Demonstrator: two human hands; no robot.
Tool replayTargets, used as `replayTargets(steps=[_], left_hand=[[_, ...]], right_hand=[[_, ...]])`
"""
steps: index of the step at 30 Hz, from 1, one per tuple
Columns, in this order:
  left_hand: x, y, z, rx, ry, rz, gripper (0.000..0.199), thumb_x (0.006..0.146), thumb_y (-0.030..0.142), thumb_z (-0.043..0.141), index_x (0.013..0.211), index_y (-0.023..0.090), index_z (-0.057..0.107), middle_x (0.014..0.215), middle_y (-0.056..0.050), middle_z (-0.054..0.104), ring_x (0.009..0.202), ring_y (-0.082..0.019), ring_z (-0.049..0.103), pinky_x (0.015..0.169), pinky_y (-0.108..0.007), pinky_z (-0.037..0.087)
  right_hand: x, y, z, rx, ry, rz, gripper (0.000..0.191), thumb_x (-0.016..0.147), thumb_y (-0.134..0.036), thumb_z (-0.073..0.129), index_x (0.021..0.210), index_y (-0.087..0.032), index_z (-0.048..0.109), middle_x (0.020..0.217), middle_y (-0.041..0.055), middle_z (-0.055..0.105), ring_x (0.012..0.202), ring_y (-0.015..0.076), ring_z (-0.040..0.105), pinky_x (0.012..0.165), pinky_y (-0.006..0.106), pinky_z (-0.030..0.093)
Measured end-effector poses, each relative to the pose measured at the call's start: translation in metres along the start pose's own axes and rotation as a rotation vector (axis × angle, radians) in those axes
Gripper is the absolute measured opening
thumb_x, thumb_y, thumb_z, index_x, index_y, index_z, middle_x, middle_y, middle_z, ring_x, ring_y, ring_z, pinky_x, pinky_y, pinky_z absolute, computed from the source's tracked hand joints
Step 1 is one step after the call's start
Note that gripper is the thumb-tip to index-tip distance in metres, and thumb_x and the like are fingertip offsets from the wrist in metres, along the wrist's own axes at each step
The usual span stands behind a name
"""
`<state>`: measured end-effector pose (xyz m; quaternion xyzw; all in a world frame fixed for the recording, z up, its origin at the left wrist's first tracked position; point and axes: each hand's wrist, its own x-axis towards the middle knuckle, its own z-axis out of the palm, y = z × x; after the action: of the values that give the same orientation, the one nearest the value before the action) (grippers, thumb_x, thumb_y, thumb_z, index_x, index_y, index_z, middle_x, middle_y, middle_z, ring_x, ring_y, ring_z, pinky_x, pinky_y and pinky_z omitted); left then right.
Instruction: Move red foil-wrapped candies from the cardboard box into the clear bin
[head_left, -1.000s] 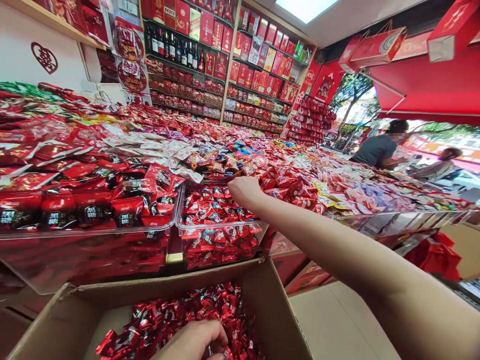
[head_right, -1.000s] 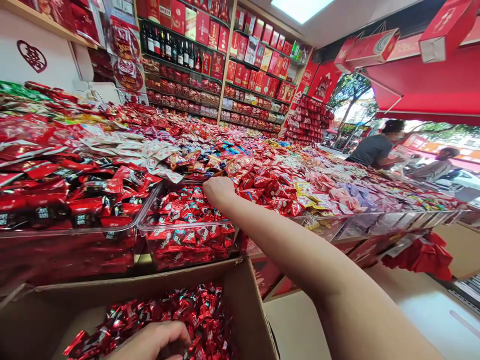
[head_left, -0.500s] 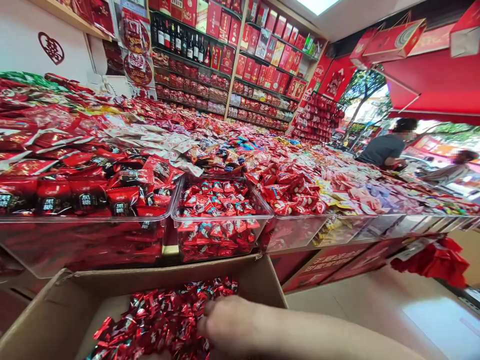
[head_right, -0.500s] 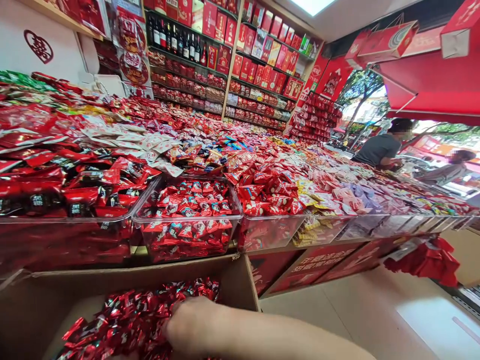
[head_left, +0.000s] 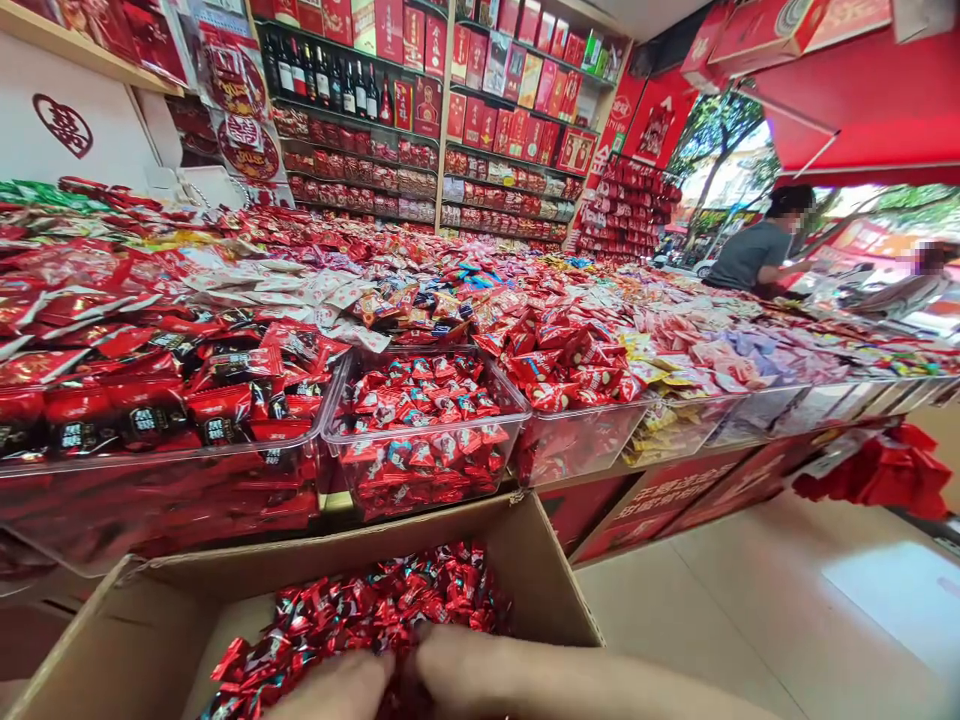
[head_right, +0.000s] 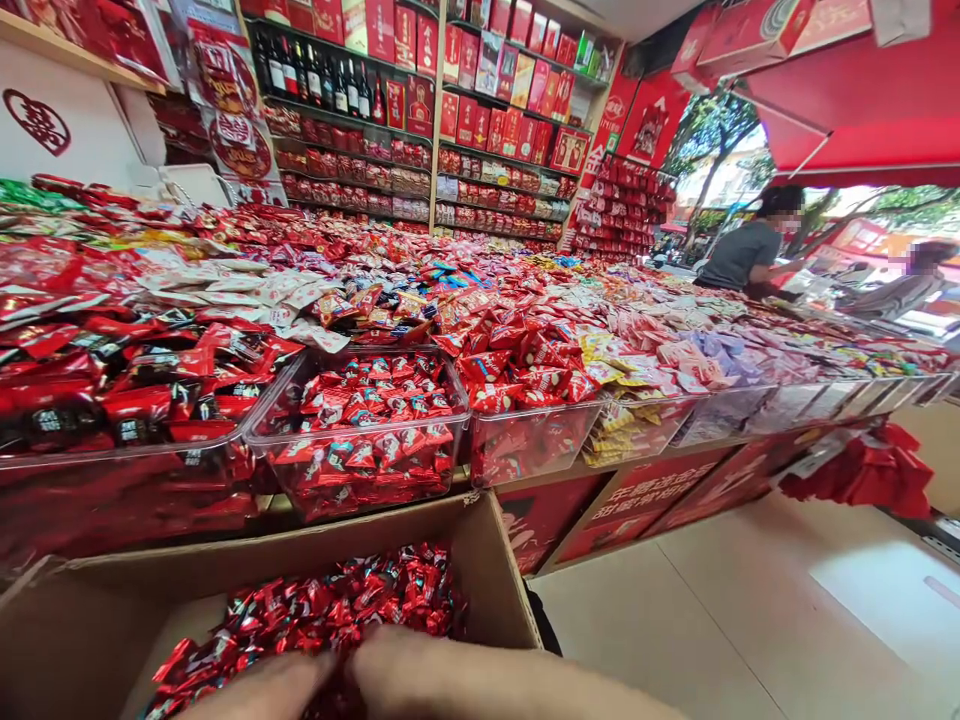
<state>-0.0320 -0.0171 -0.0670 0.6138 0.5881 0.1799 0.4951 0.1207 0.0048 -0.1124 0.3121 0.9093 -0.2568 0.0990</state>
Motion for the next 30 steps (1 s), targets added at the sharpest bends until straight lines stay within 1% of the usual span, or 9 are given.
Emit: replayTargets(steps=[2,4,7,10,13,16,22,25,30], left_hand=[[0.007,0.010,-0.010,0.094,-0.054,0.027,0.048,0.055,0.016,0.066,0.102,0.019,0.057,0.098,-0.009,0.065,0.092,-0.028,0.056,0.083,-0.046,0.036],[0.012,0.023,-0.019,0.116,-0.126,0.085,0.053,0.056,0.017,0.064,0.108,0.021,0.054,0.104,-0.009,0.064,0.095,-0.029,0.055,0.084,-0.043,0.036],[0.014,0.044,-0.027,-0.069,-0.174,0.208,0.051,0.065,0.024,0.058,0.115,0.017,0.048,0.118,-0.009,0.056,0.107,-0.024,0.048,0.092,-0.035,0.032],[0.013,0.059,-0.028,-0.345,-0.180,0.169,0.047,0.067,0.026,0.058,0.112,0.015,0.050,0.104,-0.008,0.064,0.094,-0.024,0.057,0.082,-0.035,0.042],[0.011,0.063,-0.028,-0.527,-0.126,0.097,0.043,0.064,0.022,0.062,0.106,0.015,0.051,0.092,-0.006,0.067,0.086,-0.022,0.060,0.079,-0.035,0.044],[0.010,0.063,-0.027,-0.565,-0.065,0.093,0.038,0.063,0.015,0.063,0.099,0.016,0.050,0.088,-0.003,0.066,0.083,-0.017,0.060,0.079,-0.031,0.044],[0.008,0.065,-0.021,-0.393,0.018,0.189,0.036,0.066,0.015,0.059,0.099,0.024,0.047,0.087,0.002,0.062,0.079,-0.015,0.055,0.073,-0.027,0.042],[0.009,0.063,-0.020,-0.328,0.024,0.184,0.029,0.067,0.021,0.058,0.095,0.023,0.052,0.087,0.000,0.063,0.079,-0.016,0.055,0.073,-0.028,0.041],[0.011,0.065,-0.024,-0.205,0.142,0.233,0.016,0.064,0.030,0.060,0.077,0.021,0.065,0.081,-0.003,0.067,0.080,-0.021,0.057,0.075,-0.030,0.041]], right_hand=[[-0.003,0.004,-0.018,0.308,0.170,0.040,0.018,0.053,-0.021,0.064,0.071,-0.018,0.061,0.065,-0.0004,0.057,0.057,0.0120,0.051,0.046,0.019,0.038],[-0.007,0.008,-0.032,0.684,0.320,0.078,0.023,0.053,-0.021,0.065,0.075,-0.018,0.059,0.062,-0.0032,0.054,0.056,0.0098,0.049,0.048,0.019,0.038],[-0.015,0.007,-0.047,1.251,0.464,0.077,0.029,0.052,-0.020,0.067,0.077,-0.016,0.053,0.064,-0.0040,0.053,0.056,0.0078,0.050,0.051,0.019,0.040],[-0.023,0.001,-0.057,1.564,0.581,-0.030,0.036,0.050,-0.018,0.070,0.079,-0.016,0.049,0.071,-0.0026,0.056,0.062,0.0074,0.053,0.058,0.020,0.043],[-0.028,-0.004,-0.064,1.645,0.652,-0.119,0.033,0.053,-0.018,0.069,0.079,-0.016,0.050,0.075,-0.0014,0.057,0.060,0.0071,0.054,0.058,0.021,0.044],[-0.031,-0.001,-0.068,1.637,0.719,-0.139,0.023,0.054,-0.018,0.069,0.068,-0.013,0.053,0.082,0.0004,0.056,0.056,0.0062,0.053,0.052,0.020,0.045],[-0.034,0.008,-0.070,1.595,0.637,-0.127,0.022,0.054,-0.018,0.070,0.069,-0.014,0.055,0.079,0.0005,0.057,0.056,0.0068,0.052,0.049,0.019,0.044],[-0.034,0.008,-0.071,1.555,0.670,-0.120,0.018,0.057,-0.021,0.068,0.067,-0.014,0.054,0.072,-0.0004,0.058,0.055,0.0059,0.051,0.050,0.018,0.041],[-0.033,0.007,-0.071,1.569,0.734,-0.059,0.021,0.058,-0.026,0.068,0.064,-0.014,0.051,0.064,-0.0015,0.057,0.048,0.0054,0.049,0.045,0.018,0.039]])
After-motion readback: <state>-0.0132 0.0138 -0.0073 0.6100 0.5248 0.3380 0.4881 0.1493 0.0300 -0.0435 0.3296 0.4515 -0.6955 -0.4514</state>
